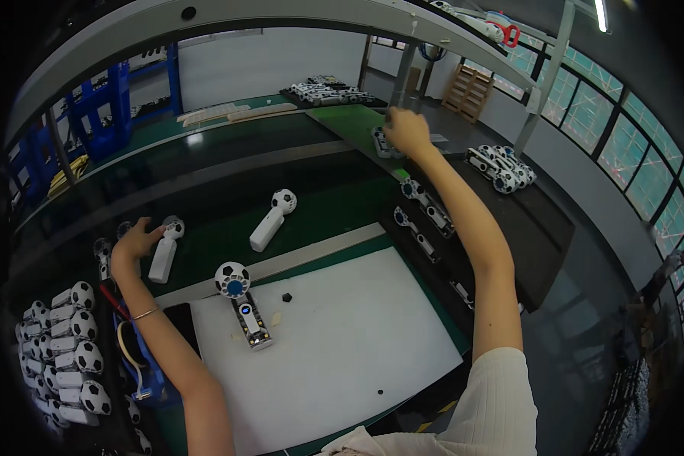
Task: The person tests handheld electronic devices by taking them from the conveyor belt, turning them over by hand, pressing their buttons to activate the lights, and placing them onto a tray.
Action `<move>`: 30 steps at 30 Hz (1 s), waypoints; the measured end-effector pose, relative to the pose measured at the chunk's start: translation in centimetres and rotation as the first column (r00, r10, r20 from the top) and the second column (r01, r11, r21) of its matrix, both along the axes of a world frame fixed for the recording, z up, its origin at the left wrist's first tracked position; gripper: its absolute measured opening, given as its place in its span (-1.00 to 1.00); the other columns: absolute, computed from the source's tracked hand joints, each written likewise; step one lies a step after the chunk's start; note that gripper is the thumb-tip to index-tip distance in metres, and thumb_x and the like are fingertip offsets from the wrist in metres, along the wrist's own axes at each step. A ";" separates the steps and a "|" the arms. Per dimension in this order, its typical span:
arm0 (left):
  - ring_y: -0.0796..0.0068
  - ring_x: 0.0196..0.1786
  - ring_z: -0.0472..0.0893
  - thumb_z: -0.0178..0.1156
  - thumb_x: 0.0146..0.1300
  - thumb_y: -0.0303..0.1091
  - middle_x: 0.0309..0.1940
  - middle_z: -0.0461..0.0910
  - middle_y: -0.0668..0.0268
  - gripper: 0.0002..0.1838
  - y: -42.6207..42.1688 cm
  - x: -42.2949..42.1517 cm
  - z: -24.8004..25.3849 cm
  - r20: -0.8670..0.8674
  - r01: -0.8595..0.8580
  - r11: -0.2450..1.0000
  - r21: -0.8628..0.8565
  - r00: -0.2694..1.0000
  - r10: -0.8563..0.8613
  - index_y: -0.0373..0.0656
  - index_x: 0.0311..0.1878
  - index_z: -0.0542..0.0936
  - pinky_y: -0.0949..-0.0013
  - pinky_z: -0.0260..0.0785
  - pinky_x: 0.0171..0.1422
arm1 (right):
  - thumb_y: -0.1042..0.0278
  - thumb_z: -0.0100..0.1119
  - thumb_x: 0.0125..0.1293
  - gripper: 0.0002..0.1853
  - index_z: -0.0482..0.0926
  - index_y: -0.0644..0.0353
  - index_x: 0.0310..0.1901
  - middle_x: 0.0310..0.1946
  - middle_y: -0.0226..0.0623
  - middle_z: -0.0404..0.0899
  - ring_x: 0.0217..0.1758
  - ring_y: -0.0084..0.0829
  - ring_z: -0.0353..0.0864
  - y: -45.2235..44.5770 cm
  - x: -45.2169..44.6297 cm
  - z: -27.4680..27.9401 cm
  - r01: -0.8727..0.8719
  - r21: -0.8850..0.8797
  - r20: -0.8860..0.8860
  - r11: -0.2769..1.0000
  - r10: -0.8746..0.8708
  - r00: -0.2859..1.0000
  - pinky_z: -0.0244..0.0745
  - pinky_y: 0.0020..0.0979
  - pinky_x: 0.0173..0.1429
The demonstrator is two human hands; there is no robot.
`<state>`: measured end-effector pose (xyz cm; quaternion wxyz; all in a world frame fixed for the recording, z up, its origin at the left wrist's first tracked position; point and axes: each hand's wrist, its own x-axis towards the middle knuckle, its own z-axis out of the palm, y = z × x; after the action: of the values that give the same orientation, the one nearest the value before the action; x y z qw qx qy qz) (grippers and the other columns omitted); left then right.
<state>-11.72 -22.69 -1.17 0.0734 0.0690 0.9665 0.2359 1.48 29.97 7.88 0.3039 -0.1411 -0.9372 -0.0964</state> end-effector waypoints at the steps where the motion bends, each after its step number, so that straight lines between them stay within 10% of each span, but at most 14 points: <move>1: -0.01 0.28 0.41 0.13 0.23 0.10 0.25 0.36 -0.11 -0.22 0.2 0.4 0.4 0.000 0.010 1.000 0.000 1.000 -0.010 -0.22 0.37 0.22 0.17 0.24 0.33 | 0.16 0.17 0.09 -0.71 0.63 0.11 -0.20 -0.27 -0.07 0.63 -0.16 -0.08 0.62 -2.1 -2.5 -1.1 -0.018 -0.021 0.031 1.000 0.019 0.999 0.50 -0.13 -0.04; 7: 0.00 0.27 0.42 0.11 0.23 0.12 0.22 0.38 -0.11 -0.23 0.9 1.7 1.0 -0.040 0.003 0.996 -0.090 0.999 -0.007 -0.22 0.36 0.25 0.16 0.26 0.32 | -0.37 0.00 0.18 -0.28 0.65 0.31 -0.24 -0.30 -0.05 0.67 -0.39 -0.28 0.71 -14.8 -10.8 -11.6 0.203 -0.471 0.484 0.858 0.059 0.873 0.54 -0.28 -0.02; 11: 0.01 0.11 0.54 0.21 0.14 0.09 0.07 0.53 -0.07 -0.33 2.5 0.0 -0.5 -0.049 -0.035 0.976 -0.213 0.998 0.025 -0.31 0.13 0.48 0.15 0.38 0.18 | -0.11 0.30 0.05 -0.15 0.29 0.34 0.26 -0.04 0.06 0.58 0.05 -0.09 0.60 -18.1 -11.0 -15.1 0.205 -0.554 0.343 0.807 -0.004 0.939 0.54 -0.20 0.07; 13: 0.02 0.02 0.60 0.30 0.05 0.05 -0.04 0.60 -0.03 -0.38 4.0 0.5 -0.8 -0.036 -0.027 0.978 -0.207 0.999 0.020 -0.32 0.00 0.58 0.18 0.45 0.10 | 0.11 0.39 -0.02 -0.16 0.23 0.41 0.22 -0.15 0.10 0.61 -0.15 -0.09 0.68 -17.1 -10.1 -14.2 0.047 -0.863 0.177 0.503 0.213 0.961 0.64 -0.24 -0.11; 14: 0.03 -0.01 0.62 0.35 0.00 0.03 -0.08 0.62 -0.01 -0.40 4.9 0.8 -0.8 -0.035 -0.025 0.976 -0.215 0.999 0.018 -0.31 -0.05 0.61 0.21 0.47 0.06 | 0.30 0.38 -0.05 -0.36 0.33 0.40 0.04 -0.22 0.13 0.60 -0.35 -0.16 0.71 -16.4 -11.1 -15.7 -0.060 -0.779 0.068 0.625 0.179 0.982 0.65 -0.39 -0.40; 18: 0.16 0.02 0.63 0.39 -0.02 0.00 -0.01 0.62 0.12 -0.42 7.2 -1.4 -4.9 0.075 -0.046 0.923 -0.382 0.994 0.081 -0.19 0.00 0.60 0.11 0.54 -0.03 | 0.24 0.38 -0.04 -0.32 0.31 0.43 0.07 -0.21 0.14 0.60 -0.30 -0.10 0.71 -18.5 -9.4 -14.3 0.062 -0.770 0.233 0.636 0.190 0.954 0.65 -0.28 -0.25; 20: 0.19 0.00 0.63 0.32 0.07 0.06 0.01 0.61 0.18 -0.43 8.2 -2.0 -8.3 -0.028 -0.118 0.898 -0.425 0.993 0.117 -0.16 0.05 0.57 0.07 0.55 -0.09 | 0.20 0.36 -0.02 -0.31 0.30 0.42 0.09 -0.19 0.17 0.60 -0.22 -0.04 0.69 -19.2 -9.8 -17.0 0.015 -0.500 0.238 0.866 0.120 0.964 0.64 -0.27 -0.21; 24: 0.14 -0.06 0.63 0.25 0.12 0.14 -0.10 0.61 0.05 -0.39 8.6 -1.2 -8.9 -0.276 -0.245 0.890 -0.385 0.951 0.142 -0.27 -0.04 0.54 0.25 0.48 -0.02 | 0.18 0.41 -0.04 -0.13 0.20 0.48 0.22 -0.07 0.24 0.54 -0.01 -0.03 0.62 -18.0 -11.3 -17.6 0.074 -0.624 0.293 0.778 0.145 0.945 0.53 -0.23 0.10; 27: 0.21 -0.09 0.64 0.15 0.19 0.18 -0.22 0.64 0.12 -0.36 7.7 -2.0 -7.9 -0.125 -0.154 0.958 -0.241 0.984 0.126 -0.29 0.01 0.54 0.29 0.50 -0.09 | 0.17 0.37 0.05 -0.27 0.28 0.47 0.14 -0.14 0.18 0.56 -0.12 -0.14 0.66 -16.7 -11.8 -17.3 0.054 -0.903 0.188 0.426 0.279 0.942 0.59 -0.27 0.00; 29: 0.27 -0.16 0.64 0.03 0.29 0.17 -0.28 0.65 0.15 -0.39 7.2 -3.4 -7.2 0.040 -0.140 0.921 0.363 0.990 0.134 -0.28 -0.02 0.54 0.32 0.48 -0.10 | 0.20 0.21 0.22 -0.56 0.39 0.36 -0.02 -0.36 -0.09 0.58 -0.40 -0.34 0.65 -17.1 -11.1 -15.7 -0.150 -0.915 -0.306 -0.374 0.401 0.864 0.65 -0.33 -0.29; 30: 0.33 -0.23 0.63 -0.05 0.34 0.15 -0.29 0.64 0.16 -0.41 7.2 -2.6 -5.6 0.090 -0.081 0.770 0.633 0.995 0.030 -0.28 -0.02 0.52 0.33 0.49 -0.15 | 0.14 0.08 0.33 -0.62 0.40 0.31 -0.03 -0.37 -0.17 0.57 -0.37 -0.39 0.65 -18.1 -10.1 -14.0 -0.229 -0.880 -0.400 -0.417 0.388 0.830 0.65 -0.39 -0.31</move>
<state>-14.33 -15.44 -6.80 0.0747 0.0523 0.8280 0.5532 -8.59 11.82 -6.11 0.0324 -0.0425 -0.6359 0.7700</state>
